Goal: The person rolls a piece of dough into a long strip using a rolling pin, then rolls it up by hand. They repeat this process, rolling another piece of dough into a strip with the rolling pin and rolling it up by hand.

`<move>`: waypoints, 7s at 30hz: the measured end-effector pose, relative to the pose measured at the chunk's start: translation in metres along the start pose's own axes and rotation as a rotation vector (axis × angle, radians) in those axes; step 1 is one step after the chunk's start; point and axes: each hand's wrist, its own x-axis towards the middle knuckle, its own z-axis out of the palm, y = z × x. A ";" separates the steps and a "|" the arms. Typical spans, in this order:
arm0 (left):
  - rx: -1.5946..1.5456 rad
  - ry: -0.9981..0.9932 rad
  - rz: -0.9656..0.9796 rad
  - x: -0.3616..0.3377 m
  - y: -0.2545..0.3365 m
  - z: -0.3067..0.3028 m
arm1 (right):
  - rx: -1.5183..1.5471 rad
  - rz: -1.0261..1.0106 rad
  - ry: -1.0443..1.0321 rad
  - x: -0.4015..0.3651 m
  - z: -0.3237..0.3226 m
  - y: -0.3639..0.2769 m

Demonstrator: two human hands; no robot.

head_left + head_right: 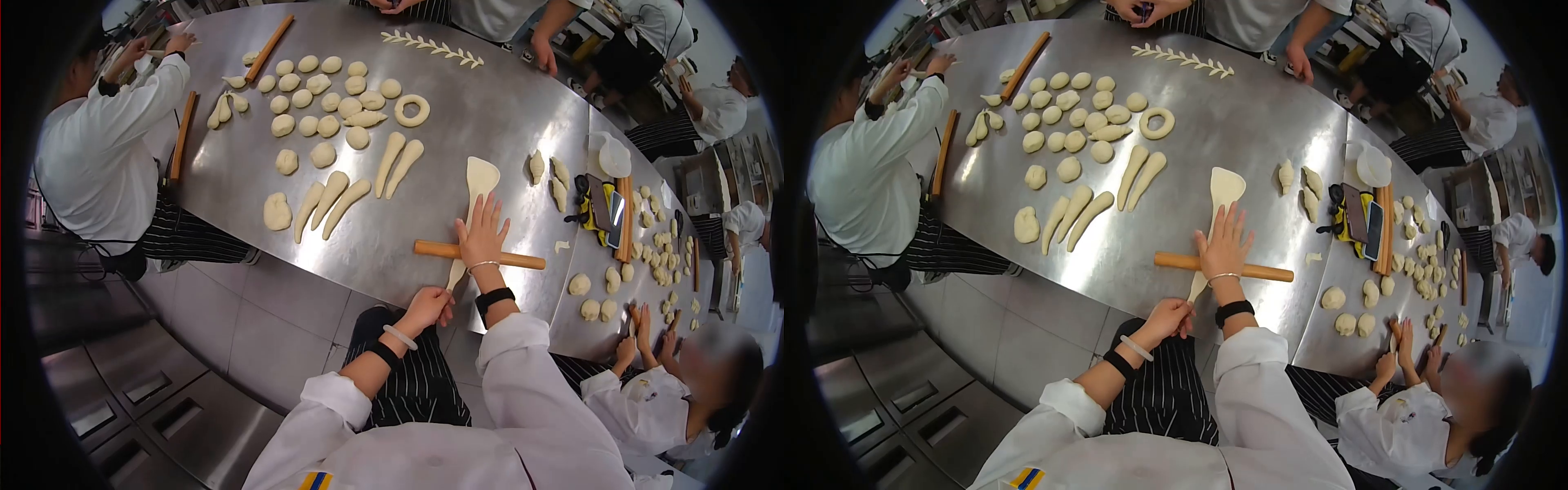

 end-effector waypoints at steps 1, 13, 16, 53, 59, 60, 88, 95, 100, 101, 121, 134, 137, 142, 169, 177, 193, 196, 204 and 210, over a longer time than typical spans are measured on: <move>-0.012 0.008 0.022 -0.001 -0.003 0.000 | 0.010 -0.006 -0.007 -0.003 -0.002 -0.002; -0.117 0.019 0.066 -0.017 -0.033 0.004 | -0.015 0.021 -0.037 -0.034 -0.013 0.000; -0.145 0.028 0.053 -0.020 -0.042 0.003 | 0.123 -0.117 -0.251 -0.133 -0.029 -0.009; 1.376 0.210 0.734 -0.036 -0.039 -0.029 | 0.156 -0.150 -0.252 -0.211 -0.051 -0.018; 1.289 0.154 0.550 -0.033 -0.042 -0.046 | 0.008 0.090 -0.173 -0.202 -0.030 0.049; 1.427 0.203 0.846 -0.041 -0.033 -0.057 | -0.063 0.076 -0.030 -0.206 -0.035 0.055; 1.717 0.298 0.853 0.190 0.216 0.028 | 0.304 0.089 -0.068 -0.024 -0.052 0.106; 1.457 0.477 0.966 0.233 0.241 0.086 | 0.452 0.200 -0.231 -0.015 -0.033 0.151; 1.239 0.614 1.010 0.161 0.229 0.035 | 0.640 0.141 -0.278 0.033 -0.068 0.151; 1.363 0.622 0.951 0.139 0.218 0.018 | 0.529 -0.036 -0.212 0.055 -0.082 0.147; 1.573 0.629 0.617 0.099 0.178 -0.070 | 0.125 -0.576 0.039 0.248 -0.011 0.022; 1.301 0.390 0.879 0.155 0.220 -0.004 | 0.555 0.746 -0.102 -0.097 -0.066 0.083; 1.440 0.268 0.891 0.185 0.207 -0.014 | 0.490 0.891 -0.004 -0.106 -0.055 0.083; 1.373 0.211 0.993 0.188 0.206 -0.015 | 0.526 1.022 0.190 -0.069 -0.041 0.118; 0.772 -0.128 0.514 0.081 0.231 -0.026 | 0.856 -0.206 -0.067 0.076 -0.104 0.070; 0.531 -0.197 0.724 -0.064 0.261 0.012 | 0.999 -0.325 -0.146 0.034 -0.238 0.053; 0.775 -0.025 1.084 -0.094 0.301 0.028 | 1.280 -0.420 -0.134 0.049 -0.264 0.050; 0.775 0.059 1.069 -0.064 0.323 0.026 | 1.278 -0.356 -0.072 0.077 -0.251 0.052; 0.664 0.255 0.618 0.190 0.338 -0.032 | 1.118 0.372 0.006 0.230 -0.054 0.081; 0.842 0.359 0.603 0.282 0.320 -0.068 | 0.738 0.418 0.048 0.270 0.020 0.097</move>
